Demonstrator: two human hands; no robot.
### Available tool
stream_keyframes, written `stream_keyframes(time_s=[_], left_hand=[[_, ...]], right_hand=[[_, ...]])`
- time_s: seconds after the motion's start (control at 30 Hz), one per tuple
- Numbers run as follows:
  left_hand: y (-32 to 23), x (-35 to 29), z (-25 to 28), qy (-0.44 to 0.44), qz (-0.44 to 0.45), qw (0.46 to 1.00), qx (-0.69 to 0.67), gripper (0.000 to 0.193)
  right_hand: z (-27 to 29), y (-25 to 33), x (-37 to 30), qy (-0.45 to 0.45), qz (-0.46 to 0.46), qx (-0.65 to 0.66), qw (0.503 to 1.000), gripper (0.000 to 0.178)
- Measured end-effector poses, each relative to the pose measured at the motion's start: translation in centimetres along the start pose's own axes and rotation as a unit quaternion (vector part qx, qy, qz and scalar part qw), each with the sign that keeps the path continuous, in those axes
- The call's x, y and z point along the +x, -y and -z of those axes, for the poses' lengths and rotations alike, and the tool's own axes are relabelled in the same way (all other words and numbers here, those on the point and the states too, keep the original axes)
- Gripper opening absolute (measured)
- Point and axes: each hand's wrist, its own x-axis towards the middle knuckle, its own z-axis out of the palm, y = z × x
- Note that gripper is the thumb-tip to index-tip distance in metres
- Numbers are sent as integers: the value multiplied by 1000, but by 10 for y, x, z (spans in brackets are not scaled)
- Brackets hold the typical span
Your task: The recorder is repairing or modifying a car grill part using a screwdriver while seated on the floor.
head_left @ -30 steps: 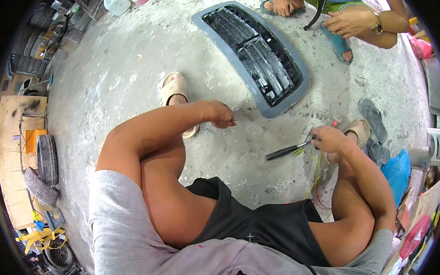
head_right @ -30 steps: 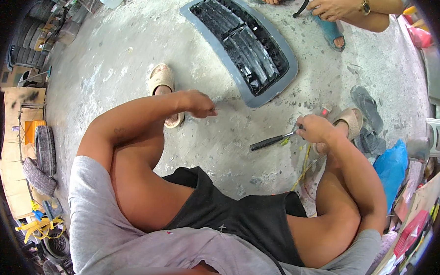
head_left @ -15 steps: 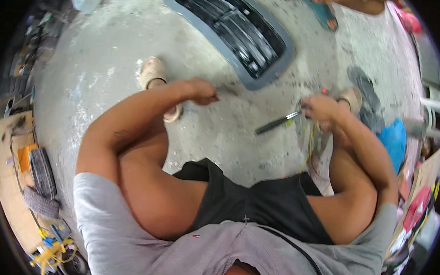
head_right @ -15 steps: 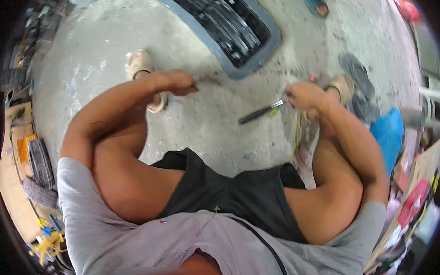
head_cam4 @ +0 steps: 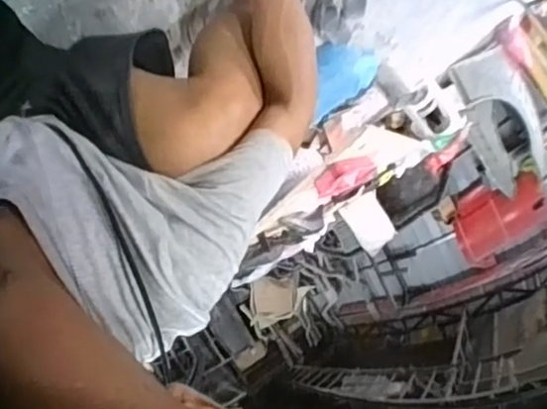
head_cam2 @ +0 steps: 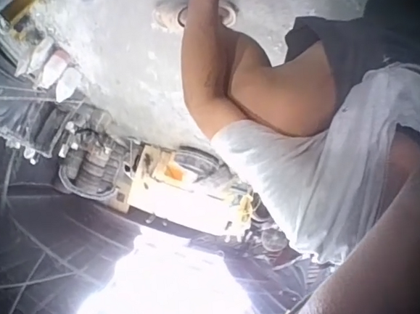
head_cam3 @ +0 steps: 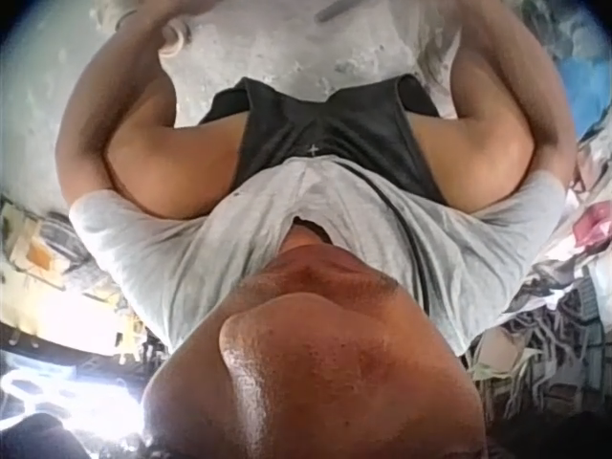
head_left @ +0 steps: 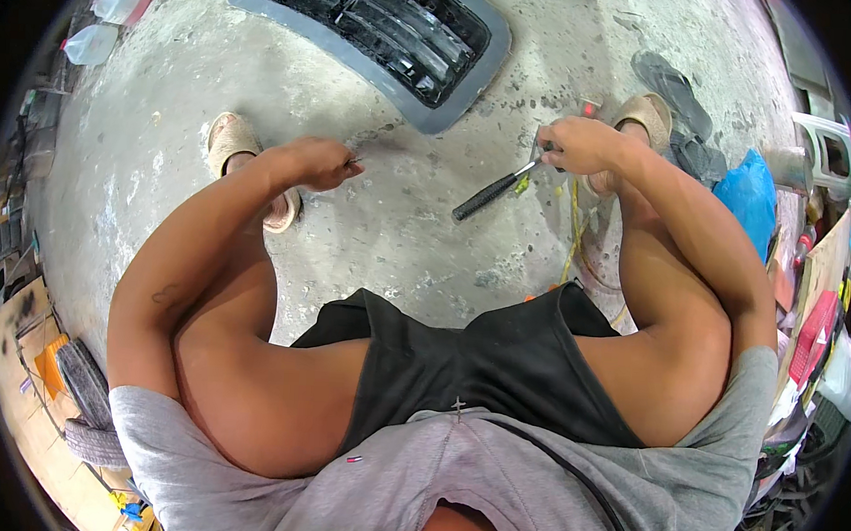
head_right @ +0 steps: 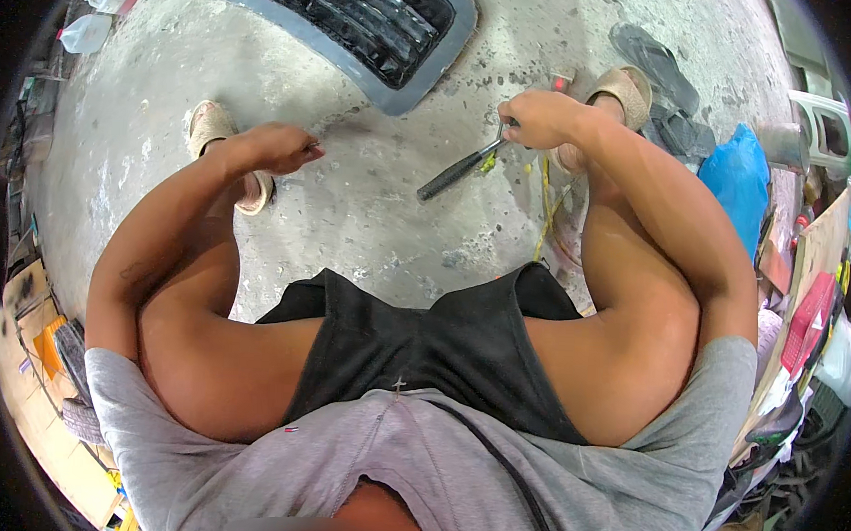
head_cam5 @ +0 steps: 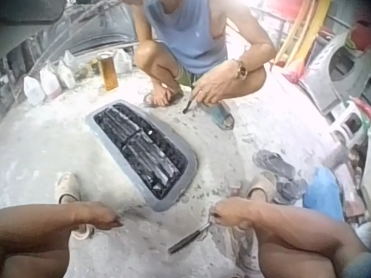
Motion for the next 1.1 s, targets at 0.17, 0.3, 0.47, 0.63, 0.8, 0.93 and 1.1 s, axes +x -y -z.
stream_keyframes(time_s=[0.17, 0.3, 0.47, 0.63, 0.8, 0.93, 1.1], left_hand=[[0, 0, 2, -6, -15, 1000, 6, 48], [0, -5, 4, 7, -6, 1000, 14, 47], [4, 0, -3, -6, -6, 1000, 15, 48], [1, 2, 0, 0, -14, 1000, 18, 49], [-1, -11, 13, 21, -2, 1000, 2, 49], [12, -14, 11, -36, -15, 997, -67, 49], [7, -7, 0, -17, -22, 995, -100, 50]], right_hand=[[2, -3, -1, -13, 12, -15, 1000, 29], [3, -2, -2, -11, 9, -14, 1000, 29], [-5, -6, -1, -23, 23, -8, 999, 29], [-4, -8, -3, -19, 18, -8, 1000, 29], [-2, -10, -2, -12, 4, -5, 1000, 26], [39, -11, 8, -68, 41, -192, 978, 27], [84, -60, 68, -82, -25, -198, 976, 23]])
